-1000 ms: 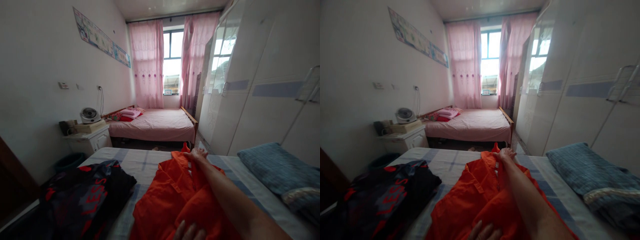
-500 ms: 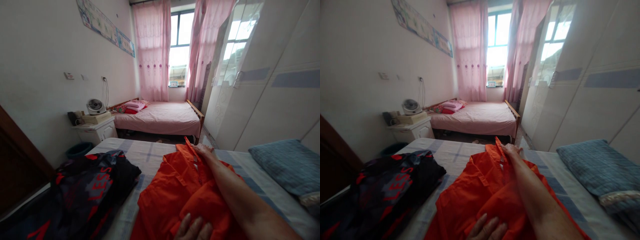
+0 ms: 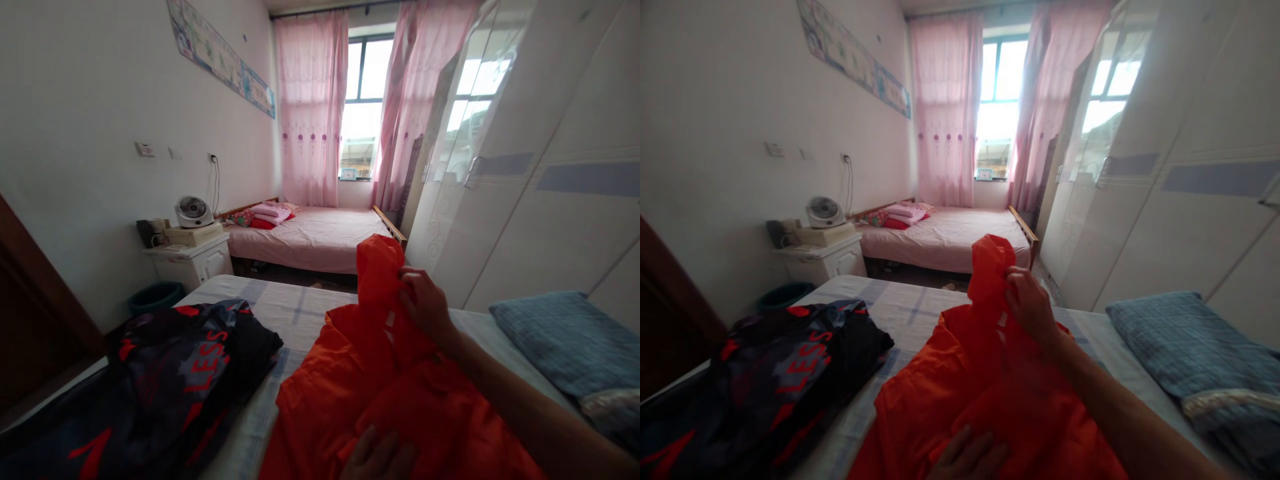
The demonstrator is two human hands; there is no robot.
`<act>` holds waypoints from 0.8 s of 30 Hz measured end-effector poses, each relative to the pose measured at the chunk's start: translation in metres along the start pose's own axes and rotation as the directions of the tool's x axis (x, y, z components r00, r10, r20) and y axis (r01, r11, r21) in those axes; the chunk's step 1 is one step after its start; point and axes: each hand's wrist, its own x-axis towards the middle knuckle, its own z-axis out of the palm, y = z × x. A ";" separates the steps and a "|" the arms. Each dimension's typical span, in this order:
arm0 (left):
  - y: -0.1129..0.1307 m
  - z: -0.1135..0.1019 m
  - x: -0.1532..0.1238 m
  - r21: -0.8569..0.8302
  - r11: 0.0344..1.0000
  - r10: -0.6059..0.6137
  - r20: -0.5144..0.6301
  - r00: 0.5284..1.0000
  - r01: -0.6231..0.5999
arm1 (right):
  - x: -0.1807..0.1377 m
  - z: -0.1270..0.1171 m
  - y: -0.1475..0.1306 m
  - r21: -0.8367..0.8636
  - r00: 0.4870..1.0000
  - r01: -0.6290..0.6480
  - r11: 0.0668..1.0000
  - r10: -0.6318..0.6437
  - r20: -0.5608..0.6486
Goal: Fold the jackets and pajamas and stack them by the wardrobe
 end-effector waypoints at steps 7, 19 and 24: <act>-0.016 -0.051 0.047 -0.154 0.966 0.227 0.110 0.968 -0.209 | -0.138 -0.064 -0.009 0.085 0.852 0.483 0.871 -0.490 0.186; -0.019 -0.065 0.051 -0.221 0.946 0.277 0.164 0.947 -0.239 | -0.123 -0.061 -0.064 0.132 0.976 0.015 0.991 -0.044 0.215; -0.020 -0.059 0.047 -0.219 0.944 0.269 0.070 0.961 -0.248 | -0.083 -0.076 -0.063 0.212 0.882 0.103 0.972 -0.188 0.433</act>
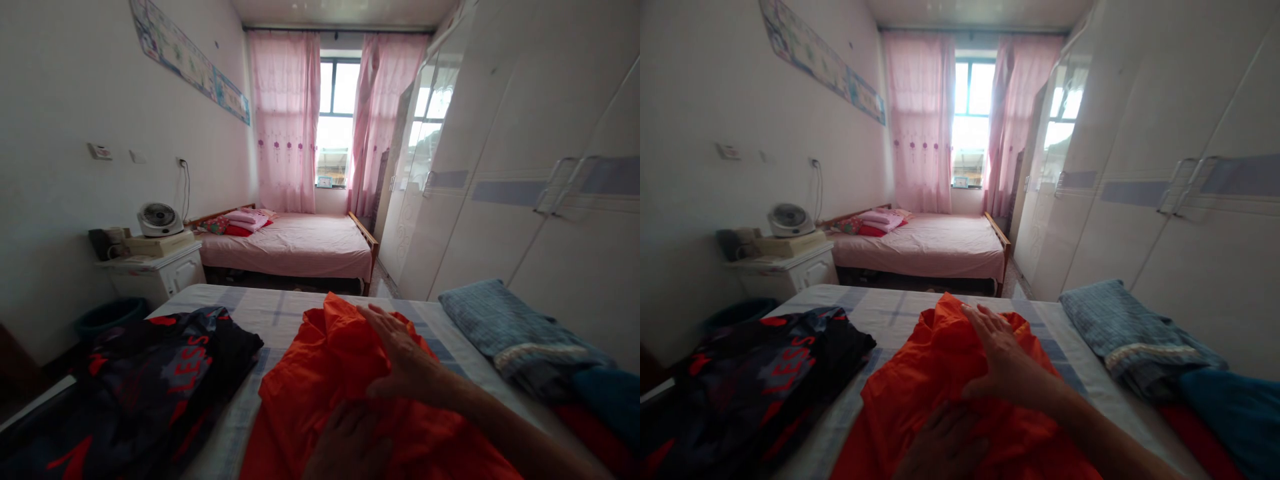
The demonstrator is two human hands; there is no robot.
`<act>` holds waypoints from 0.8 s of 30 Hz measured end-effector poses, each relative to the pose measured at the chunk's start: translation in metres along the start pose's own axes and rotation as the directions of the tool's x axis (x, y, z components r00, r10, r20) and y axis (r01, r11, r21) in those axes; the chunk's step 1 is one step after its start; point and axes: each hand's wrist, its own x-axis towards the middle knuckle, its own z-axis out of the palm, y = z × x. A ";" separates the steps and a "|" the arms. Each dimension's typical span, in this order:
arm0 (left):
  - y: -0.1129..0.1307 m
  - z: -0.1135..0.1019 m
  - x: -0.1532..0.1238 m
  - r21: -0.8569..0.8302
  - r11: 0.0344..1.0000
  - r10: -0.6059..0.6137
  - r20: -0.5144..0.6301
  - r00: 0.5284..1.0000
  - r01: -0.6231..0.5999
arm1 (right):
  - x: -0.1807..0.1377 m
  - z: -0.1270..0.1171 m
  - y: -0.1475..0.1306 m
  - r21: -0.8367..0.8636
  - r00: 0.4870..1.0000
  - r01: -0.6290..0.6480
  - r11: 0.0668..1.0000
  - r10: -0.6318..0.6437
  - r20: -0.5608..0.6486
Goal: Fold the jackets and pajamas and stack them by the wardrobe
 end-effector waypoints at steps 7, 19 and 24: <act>0.000 -0.006 -0.001 -0.024 1.000 0.005 0.122 0.993 -0.002 | 0.019 -0.007 0.005 -0.113 0.999 -0.002 0.994 0.007 0.043; 0.005 -0.022 0.017 -0.097 0.992 -0.072 0.081 0.994 0.080 | -0.052 0.009 -0.010 -0.025 0.976 0.069 0.997 -0.062 0.208; -0.002 -0.037 0.025 0.034 0.999 0.029 0.166 0.986 -0.035 | 0.003 -0.024 0.011 0.057 0.995 -0.088 0.994 0.086 0.041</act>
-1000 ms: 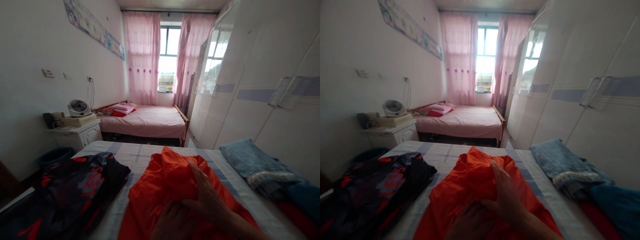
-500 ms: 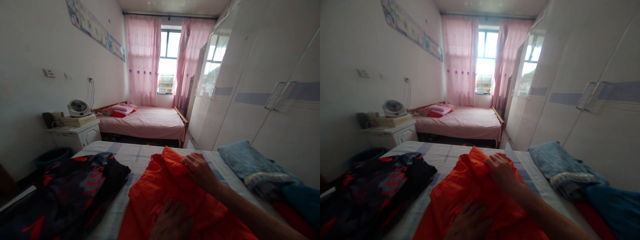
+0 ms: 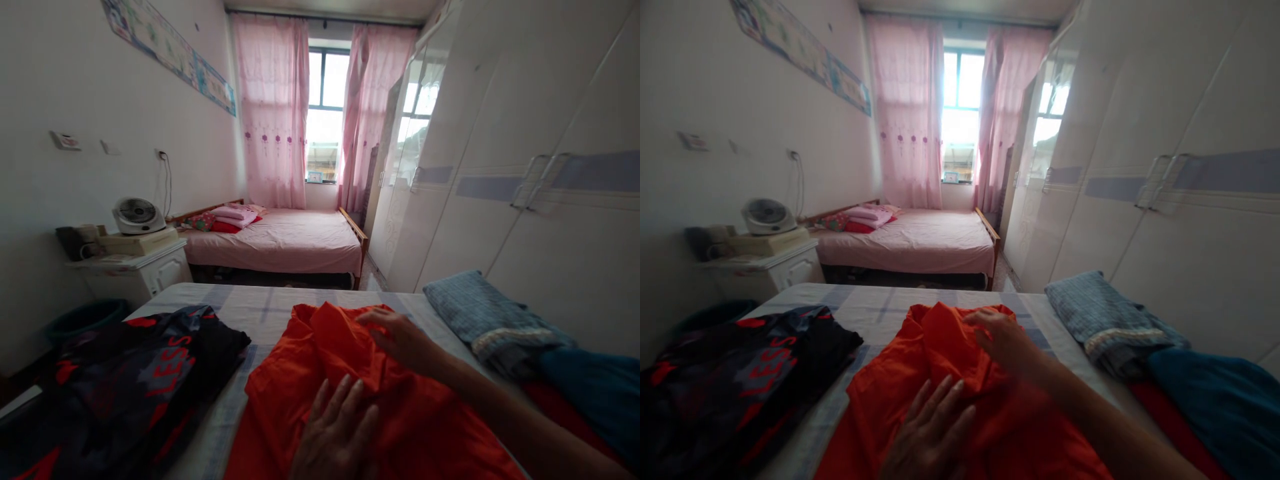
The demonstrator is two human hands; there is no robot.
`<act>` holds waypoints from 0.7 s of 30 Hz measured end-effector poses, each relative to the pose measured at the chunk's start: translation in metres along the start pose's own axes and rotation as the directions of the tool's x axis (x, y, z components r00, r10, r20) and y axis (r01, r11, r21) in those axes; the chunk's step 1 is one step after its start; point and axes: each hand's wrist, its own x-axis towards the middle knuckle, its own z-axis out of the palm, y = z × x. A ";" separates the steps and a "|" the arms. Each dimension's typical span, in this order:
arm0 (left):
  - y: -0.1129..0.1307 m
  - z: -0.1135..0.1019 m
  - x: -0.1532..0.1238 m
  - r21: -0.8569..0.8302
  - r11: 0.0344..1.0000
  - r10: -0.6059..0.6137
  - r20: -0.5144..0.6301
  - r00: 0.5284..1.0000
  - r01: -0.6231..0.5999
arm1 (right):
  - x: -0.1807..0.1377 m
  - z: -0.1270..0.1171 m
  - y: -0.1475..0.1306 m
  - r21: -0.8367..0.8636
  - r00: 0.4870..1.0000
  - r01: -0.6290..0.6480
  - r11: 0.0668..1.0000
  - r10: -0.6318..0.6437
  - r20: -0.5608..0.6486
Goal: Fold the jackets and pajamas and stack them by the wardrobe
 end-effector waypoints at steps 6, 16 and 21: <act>0.000 0.000 -0.003 -0.092 0.995 -0.013 0.229 0.973 0.035 | 0.070 0.021 0.060 -0.266 0.947 -0.193 0.944 0.251 0.201; 0.012 -0.021 0.005 -0.194 0.936 -0.183 0.449 0.875 0.295 | 0.048 -0.009 0.007 -0.486 0.973 -0.123 0.865 0.201 0.113; 0.015 -0.028 0.002 -0.164 0.955 -0.174 0.368 0.913 0.249 | -0.026 -0.046 -0.068 -0.639 0.990 0.039 0.768 -0.115 -0.078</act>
